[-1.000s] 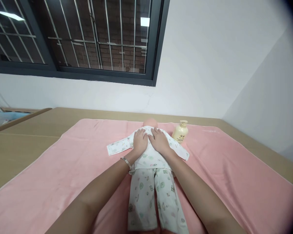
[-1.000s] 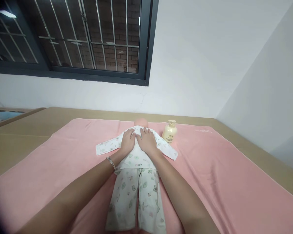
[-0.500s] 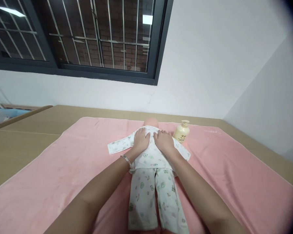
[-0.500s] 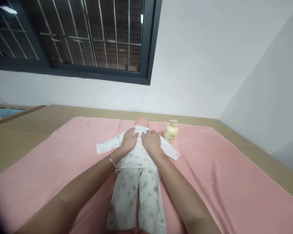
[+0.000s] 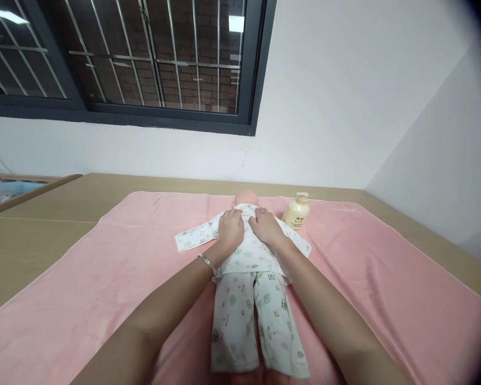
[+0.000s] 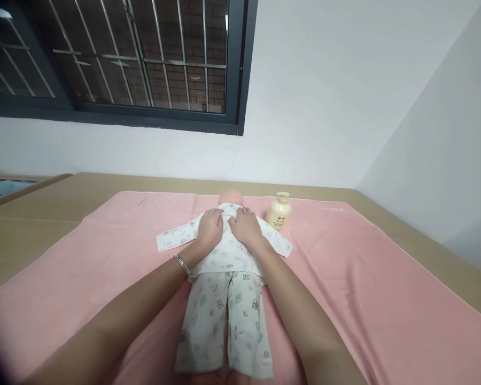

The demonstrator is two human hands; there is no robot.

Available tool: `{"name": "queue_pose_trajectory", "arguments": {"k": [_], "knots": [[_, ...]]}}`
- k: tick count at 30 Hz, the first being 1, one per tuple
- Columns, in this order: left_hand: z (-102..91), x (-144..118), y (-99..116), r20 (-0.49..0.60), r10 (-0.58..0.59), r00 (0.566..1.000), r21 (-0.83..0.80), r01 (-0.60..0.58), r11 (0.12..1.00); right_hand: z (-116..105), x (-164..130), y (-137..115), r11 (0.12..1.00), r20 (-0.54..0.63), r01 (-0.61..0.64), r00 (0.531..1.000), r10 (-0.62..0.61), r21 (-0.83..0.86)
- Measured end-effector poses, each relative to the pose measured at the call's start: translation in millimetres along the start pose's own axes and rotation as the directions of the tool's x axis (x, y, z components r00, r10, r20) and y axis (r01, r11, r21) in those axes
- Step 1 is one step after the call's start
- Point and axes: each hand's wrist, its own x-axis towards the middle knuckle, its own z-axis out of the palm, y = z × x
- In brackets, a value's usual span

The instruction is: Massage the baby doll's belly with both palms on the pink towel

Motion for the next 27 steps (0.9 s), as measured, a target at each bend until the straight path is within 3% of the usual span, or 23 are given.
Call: {"name": "queue_pose_trajectory", "arguments": {"k": [4,8,17,27], "knots": [[-5.5,-4,9,0.015,-0.071,0.997,0.107,0.069,0.992,3,5,8,1.0,0.017,-0.014,1.0,0.014,0.014],[-7.0,-3,12,0.02,-0.12,0.993,0.113,0.117,0.987,-2,-1,0,1.0,-0.012,-0.02,1.0,0.02,-0.01],[6.8,8,-6,0.106,-0.097,0.99,-0.016,0.099,0.995,-11,-19,-26,0.982,-0.035,-0.069,0.997,0.064,-0.176],[10.6,9,-7,0.108,-0.101,0.989,-0.044,0.106,0.993,4,1,3,1.0,-0.042,0.0,0.999,0.001,0.013]]}}
